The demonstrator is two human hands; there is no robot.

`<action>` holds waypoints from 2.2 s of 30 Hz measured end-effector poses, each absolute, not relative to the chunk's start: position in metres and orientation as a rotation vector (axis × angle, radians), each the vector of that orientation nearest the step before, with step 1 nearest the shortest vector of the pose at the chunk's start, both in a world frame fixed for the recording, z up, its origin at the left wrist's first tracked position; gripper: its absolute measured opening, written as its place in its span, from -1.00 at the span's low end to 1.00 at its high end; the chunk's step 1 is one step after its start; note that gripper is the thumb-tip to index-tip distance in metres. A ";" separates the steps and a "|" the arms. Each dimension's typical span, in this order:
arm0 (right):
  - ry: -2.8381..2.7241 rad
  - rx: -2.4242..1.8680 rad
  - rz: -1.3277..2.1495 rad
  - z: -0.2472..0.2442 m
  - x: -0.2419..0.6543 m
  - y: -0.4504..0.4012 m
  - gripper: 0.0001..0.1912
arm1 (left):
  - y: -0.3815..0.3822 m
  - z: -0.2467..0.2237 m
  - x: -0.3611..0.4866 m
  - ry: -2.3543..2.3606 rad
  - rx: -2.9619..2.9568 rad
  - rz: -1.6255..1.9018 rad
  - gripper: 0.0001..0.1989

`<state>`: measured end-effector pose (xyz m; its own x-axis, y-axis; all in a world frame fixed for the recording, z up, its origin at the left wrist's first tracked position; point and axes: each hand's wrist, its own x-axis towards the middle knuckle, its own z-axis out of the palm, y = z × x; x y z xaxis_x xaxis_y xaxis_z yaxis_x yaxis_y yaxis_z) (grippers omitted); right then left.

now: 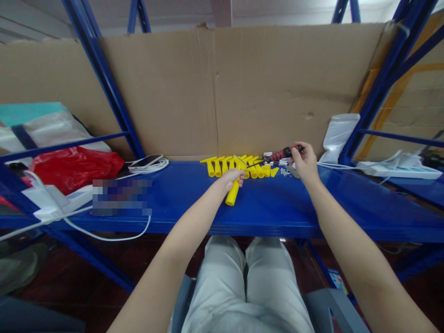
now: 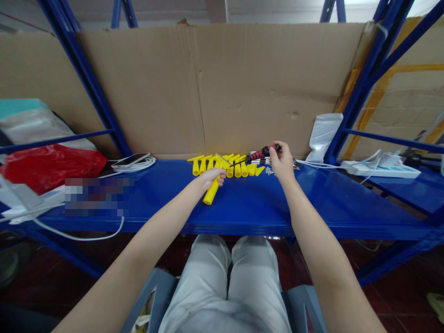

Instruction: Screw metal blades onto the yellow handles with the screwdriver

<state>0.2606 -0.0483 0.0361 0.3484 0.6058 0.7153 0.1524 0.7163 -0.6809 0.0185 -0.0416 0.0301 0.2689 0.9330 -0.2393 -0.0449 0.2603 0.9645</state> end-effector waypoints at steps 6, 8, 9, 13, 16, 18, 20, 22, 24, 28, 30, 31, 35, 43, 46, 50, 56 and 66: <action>-1.111 -0.722 0.434 0.042 0.258 -0.052 -0.64 | -0.049 0.034 0.021 1.123 1.110 0.890 -0.75; -1.072 -0.725 0.520 0.043 0.258 -0.054 -0.62 | -0.050 0.035 0.021 1.119 1.106 0.895 -0.74; -1.052 -0.726 0.566 0.044 0.258 -0.055 -0.61 | -0.051 0.035 0.021 1.118 1.108 0.896 -0.74; -1.016 -0.697 0.751 0.050 0.261 -0.060 -0.61 | -0.054 0.037 0.022 1.109 1.128 0.911 -0.74; -1.011 -0.664 0.862 0.054 0.260 -0.064 -0.66 | -0.055 0.037 0.023 1.123 1.126 0.922 -0.73; -0.993 -0.671 0.888 0.056 0.259 -0.066 -0.68 | -0.055 0.038 0.023 1.134 1.124 0.935 -0.73; -0.978 -0.696 0.892 0.056 0.258 -0.066 -0.66 | -0.055 0.037 0.023 1.134 1.126 0.947 -0.73; -0.978 -0.713 0.889 0.054 0.259 -0.065 -0.61 | -0.055 0.037 0.023 1.131 1.126 0.952 -0.73; -0.980 -0.712 0.876 0.052 0.260 -0.063 -0.56 | -0.055 0.037 0.023 1.135 1.122 0.954 -0.73; -0.946 -0.699 0.852 0.049 0.263 -0.057 -0.52 | -0.055 0.038 0.022 1.146 1.116 0.963 -0.73; -0.928 -0.712 0.857 0.048 0.263 -0.056 -0.53 | -0.055 0.038 0.022 1.140 1.120 0.963 -0.73; -0.923 -0.725 0.862 0.047 0.262 -0.056 -0.54 | -0.055 0.038 0.022 1.137 1.120 0.964 -0.73; -0.942 -0.754 0.868 0.048 0.260 -0.060 -0.59 | -0.056 0.038 0.022 1.131 1.115 0.971 -0.72; -0.966 -0.770 0.860 0.053 0.257 -0.065 -0.56 | -0.055 0.038 0.022 1.118 1.133 0.969 -0.73; -0.965 -0.748 0.853 0.052 0.258 -0.064 -0.55 | -0.055 0.038 0.022 1.127 1.132 0.973 -0.73; -0.944 -0.706 0.847 0.049 0.261 -0.061 -0.53 | -0.055 0.037 0.023 1.133 1.147 0.965 -0.74; -0.926 -0.746 0.914 0.046 0.264 -0.059 -0.58 | -0.055 0.037 0.022 1.130 1.139 0.980 -0.74; -0.998 -0.683 0.965 0.050 0.262 -0.066 -0.69 | -0.056 0.038 0.021 1.114 1.135 1.002 -0.73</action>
<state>0.2618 -0.0656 0.0502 0.2136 0.9018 0.3756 -0.3456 0.4294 -0.8344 0.0214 -0.0561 0.0382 0.1711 0.9746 -0.1447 -0.0414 0.1538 0.9872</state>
